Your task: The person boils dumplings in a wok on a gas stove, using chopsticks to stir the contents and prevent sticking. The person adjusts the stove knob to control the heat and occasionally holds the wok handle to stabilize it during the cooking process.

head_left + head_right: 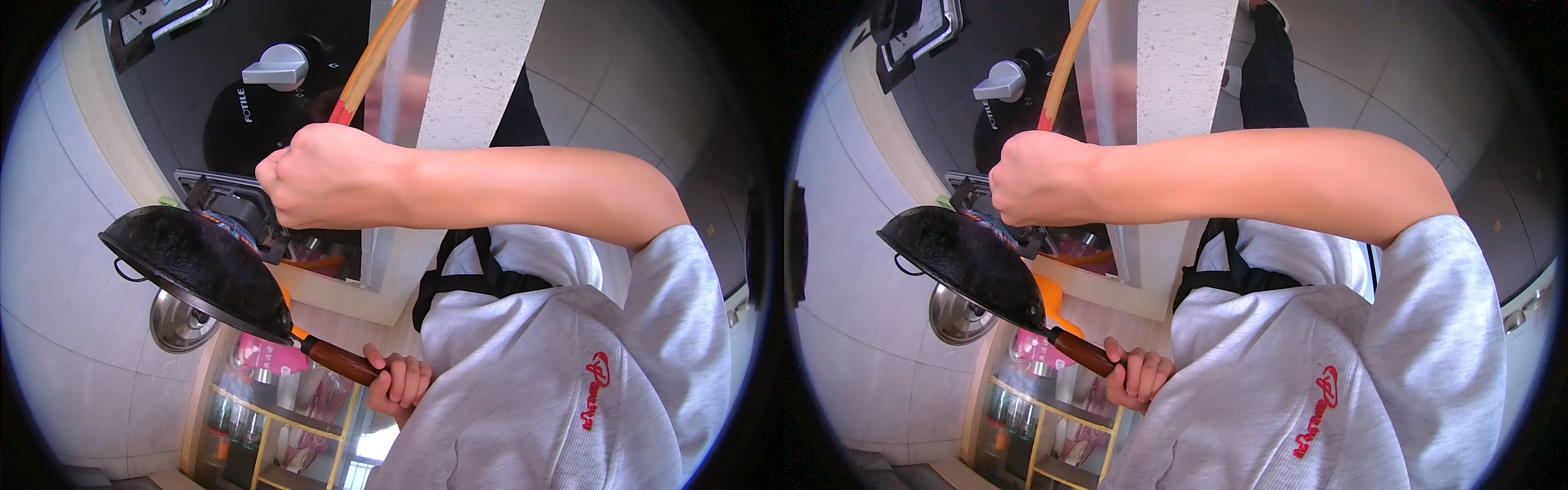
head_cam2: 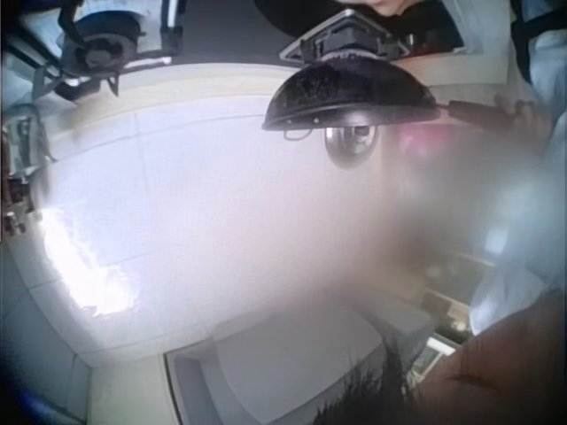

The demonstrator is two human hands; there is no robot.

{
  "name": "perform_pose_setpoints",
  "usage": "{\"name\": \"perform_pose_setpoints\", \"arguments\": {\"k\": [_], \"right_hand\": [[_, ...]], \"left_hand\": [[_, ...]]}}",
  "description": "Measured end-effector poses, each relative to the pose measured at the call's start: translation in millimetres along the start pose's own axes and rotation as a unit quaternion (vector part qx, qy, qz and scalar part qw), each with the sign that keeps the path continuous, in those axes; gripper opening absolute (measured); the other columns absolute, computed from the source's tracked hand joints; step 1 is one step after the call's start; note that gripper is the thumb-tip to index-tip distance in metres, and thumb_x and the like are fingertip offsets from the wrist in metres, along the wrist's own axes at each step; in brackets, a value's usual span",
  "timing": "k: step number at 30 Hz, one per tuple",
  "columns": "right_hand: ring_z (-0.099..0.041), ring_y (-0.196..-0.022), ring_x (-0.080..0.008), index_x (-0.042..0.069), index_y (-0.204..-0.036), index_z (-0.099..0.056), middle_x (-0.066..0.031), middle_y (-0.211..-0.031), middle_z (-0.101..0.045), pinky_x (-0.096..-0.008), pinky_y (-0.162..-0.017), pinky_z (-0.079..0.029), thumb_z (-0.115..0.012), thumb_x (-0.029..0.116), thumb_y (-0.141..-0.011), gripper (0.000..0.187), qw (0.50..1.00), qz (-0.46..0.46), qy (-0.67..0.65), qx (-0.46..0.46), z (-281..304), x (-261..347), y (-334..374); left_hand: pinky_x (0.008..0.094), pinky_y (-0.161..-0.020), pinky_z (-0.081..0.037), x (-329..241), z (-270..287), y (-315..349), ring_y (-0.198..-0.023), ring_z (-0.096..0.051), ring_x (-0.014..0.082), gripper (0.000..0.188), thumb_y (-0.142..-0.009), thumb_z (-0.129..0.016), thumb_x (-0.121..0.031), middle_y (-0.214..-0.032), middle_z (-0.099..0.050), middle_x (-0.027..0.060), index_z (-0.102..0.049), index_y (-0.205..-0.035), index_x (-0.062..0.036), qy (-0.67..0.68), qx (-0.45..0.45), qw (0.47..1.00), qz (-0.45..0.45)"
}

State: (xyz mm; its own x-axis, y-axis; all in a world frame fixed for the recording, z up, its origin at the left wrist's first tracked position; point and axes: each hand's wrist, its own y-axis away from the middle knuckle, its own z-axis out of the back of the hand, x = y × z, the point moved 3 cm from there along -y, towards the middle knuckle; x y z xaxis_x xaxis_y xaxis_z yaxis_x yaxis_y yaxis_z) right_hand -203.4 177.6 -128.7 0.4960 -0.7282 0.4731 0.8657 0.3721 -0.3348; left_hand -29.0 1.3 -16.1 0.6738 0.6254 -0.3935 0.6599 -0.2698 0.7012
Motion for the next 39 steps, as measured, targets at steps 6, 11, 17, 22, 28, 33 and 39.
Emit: {"name": "perform_pose_setpoints", "arguments": {"k": [6,11,17,22,28,33,39], "right_hand": [[-0.063,-0.063,-0.0146,0.0,-0.072,-0.07,-0.0067,-0.074,-0.059,-0.0264,-0.046,-0.046,-0.064,0.016,-0.07,0.017,1.0,-0.005,0.002,-0.007,-2.8,0.0,-2.0],[-0.064,-0.065,-0.0149,0.0,-0.074,-0.071,-0.007,-0.075,-0.06,-0.0264,-0.048,-0.048,-0.063,0.015,-0.072,0.017,1.0,0.004,0.011,-0.012,-2.3,0.1,-0.4],[-0.065,-0.066,-0.0148,0.001,-0.075,-0.072,-0.0073,-0.075,-0.06,-0.0258,-0.049,-0.049,-0.063,0.014,-0.075,0.016,1.0,0.011,-0.003,-0.007,0.2,-2.2,-0.2],[-0.065,-0.066,-0.0145,0.001,-0.075,-0.072,-0.0074,-0.075,-0.06,-0.0251,-0.049,-0.048,-0.063,0.014,-0.075,0.016,0.999,0.005,0.019,-0.027,-0.3,-0.2,3.1],[-0.064,-0.064,-0.0139,0.001,-0.075,-0.071,-0.007,-0.076,-0.059,-0.0256,-0.047,-0.047,-0.062,0.014,-0.075,0.016,1.0,0.015,0.019,-0.003,1.6,-1.2,1.1],[-0.062,-0.059,-0.0124,-0.003,-0.08,-0.068,-0.0064,-0.076,-0.057,-0.0239,-0.044,-0.043,-0.062,0.015,-0.074,0.02,0.998,-0.002,0.056,-0.037,7.2,-1.6,9.4],[-0.055,-0.047,-0.0137,0.005,-0.064,-0.058,-0.0059,-0.069,-0.052,-0.0248,-0.04,-0.043,-0.063,0.024,-0.083,0.027,0.975,-0.044,-0.004,-0.216,82.7,3.5,30.4]], "left_hand": [[0.0179,-0.04,-0.041,1.6,-2.3,-1.7,-0.039,-0.042,0.004,0.014,-0.093,-0.044,-0.008,-0.052,-0.045,-0.0018,-0.044,-0.107,-0.0089,0.001,-0.005,1.0,-0.004],[0.0176,-0.041,-0.042,2.5,-3.1,-2.4,-0.039,-0.041,0.0039,0.014,-0.093,-0.044,-0.008,-0.052,-0.045,-0.0022,-0.044,-0.107,-0.0083,0.006,0.001,1.0,-0.007],[0.0174,-0.042,-0.042,1.2,-4.6,-1.7,-0.038,-0.042,0.004,0.014,-0.093,-0.044,-0.009,-0.052,-0.045,-0.0022,-0.044,-0.107,-0.0093,-0.002,-0.01,1.0,-0.002],[0.0177,-0.042,-0.042,0.1,-2.4,-0.7,-0.038,-0.042,0.0041,0.014,-0.093,-0.044,-0.01,-0.051,-0.045,-0.0021,-0.044,-0.107,-0.0097,-0.008,-0.015,1.0,0.0],[0.0178,-0.042,-0.042,0.0,-3.4,-0.1,-0.039,-0.042,0.0041,0.015,-0.093,-0.044,-0.01,-0.051,-0.046,-0.002,-0.045,-0.109,-0.0094,-0.009,-0.01,1.0,-0.002],[0.0179,-0.042,-0.041,0.1,-6.2,-1.7,-0.039,-0.043,0.0037,0.016,-0.094,-0.042,-0.01,-0.053,-0.047,-0.0027,-0.044,-0.109,-0.0101,-0.01,0.006,1.0,-0.003],[0.0237,-0.036,-0.031,8.6,-3.1,5.2,-0.035,-0.033,0.0065,0.016,-0.092,-0.041,-0.007,-0.051,-0.037,-0.0046,-0.044,-0.107,-0.0124,0.019,-0.04,0.998,-0.036]]}}
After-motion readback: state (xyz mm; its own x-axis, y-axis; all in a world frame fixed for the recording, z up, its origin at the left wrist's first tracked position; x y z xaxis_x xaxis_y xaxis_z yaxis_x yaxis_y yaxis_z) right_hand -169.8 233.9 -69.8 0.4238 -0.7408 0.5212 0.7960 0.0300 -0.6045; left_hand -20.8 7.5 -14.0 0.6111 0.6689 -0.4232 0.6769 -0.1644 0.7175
